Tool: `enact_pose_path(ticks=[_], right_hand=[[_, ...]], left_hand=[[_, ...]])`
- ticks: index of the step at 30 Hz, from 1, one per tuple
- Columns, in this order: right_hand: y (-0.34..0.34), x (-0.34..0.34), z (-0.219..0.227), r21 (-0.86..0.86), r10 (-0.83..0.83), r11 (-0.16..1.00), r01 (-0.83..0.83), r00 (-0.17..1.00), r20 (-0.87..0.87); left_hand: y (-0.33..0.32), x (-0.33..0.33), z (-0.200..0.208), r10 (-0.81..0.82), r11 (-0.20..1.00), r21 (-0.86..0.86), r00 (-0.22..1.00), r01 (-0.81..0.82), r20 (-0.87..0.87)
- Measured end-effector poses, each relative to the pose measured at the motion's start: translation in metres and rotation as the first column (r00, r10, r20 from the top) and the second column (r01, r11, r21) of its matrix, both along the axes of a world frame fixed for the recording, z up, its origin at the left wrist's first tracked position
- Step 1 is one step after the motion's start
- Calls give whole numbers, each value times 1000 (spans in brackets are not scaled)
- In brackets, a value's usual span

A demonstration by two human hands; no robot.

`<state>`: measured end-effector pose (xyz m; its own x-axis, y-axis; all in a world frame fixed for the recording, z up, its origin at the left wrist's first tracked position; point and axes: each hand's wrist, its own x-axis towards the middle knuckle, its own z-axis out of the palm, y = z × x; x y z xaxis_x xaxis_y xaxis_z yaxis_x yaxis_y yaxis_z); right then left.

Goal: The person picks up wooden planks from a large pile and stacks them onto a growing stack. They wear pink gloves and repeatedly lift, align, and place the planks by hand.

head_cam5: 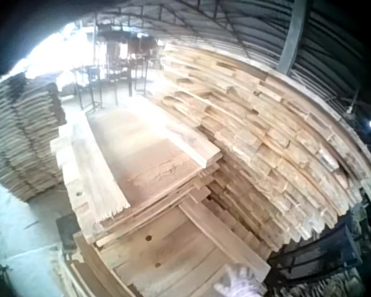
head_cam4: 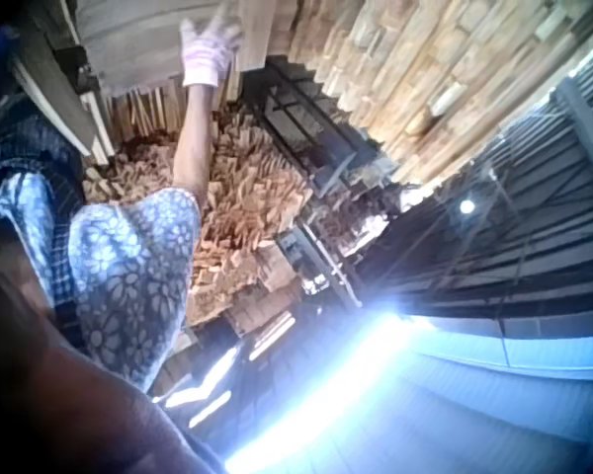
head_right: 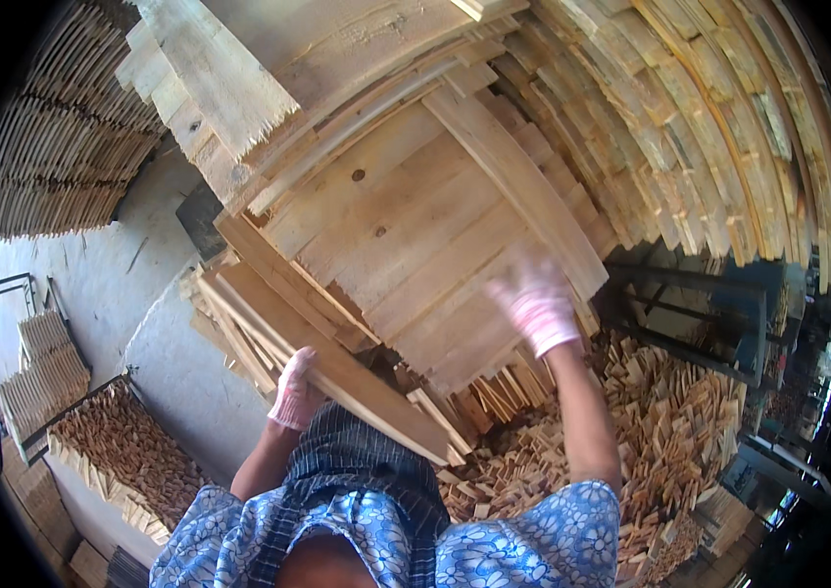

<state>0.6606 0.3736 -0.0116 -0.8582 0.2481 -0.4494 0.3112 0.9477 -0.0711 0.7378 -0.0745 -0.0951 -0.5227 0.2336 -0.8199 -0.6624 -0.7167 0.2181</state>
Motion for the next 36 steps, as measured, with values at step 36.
enact_pose_path(ticks=[36], right_hand=[[-6,58,-63,-81,-574,819,568,814,-92]], left_hand=[[66,-57,-89,-548,815,-434,755,384,-360]])
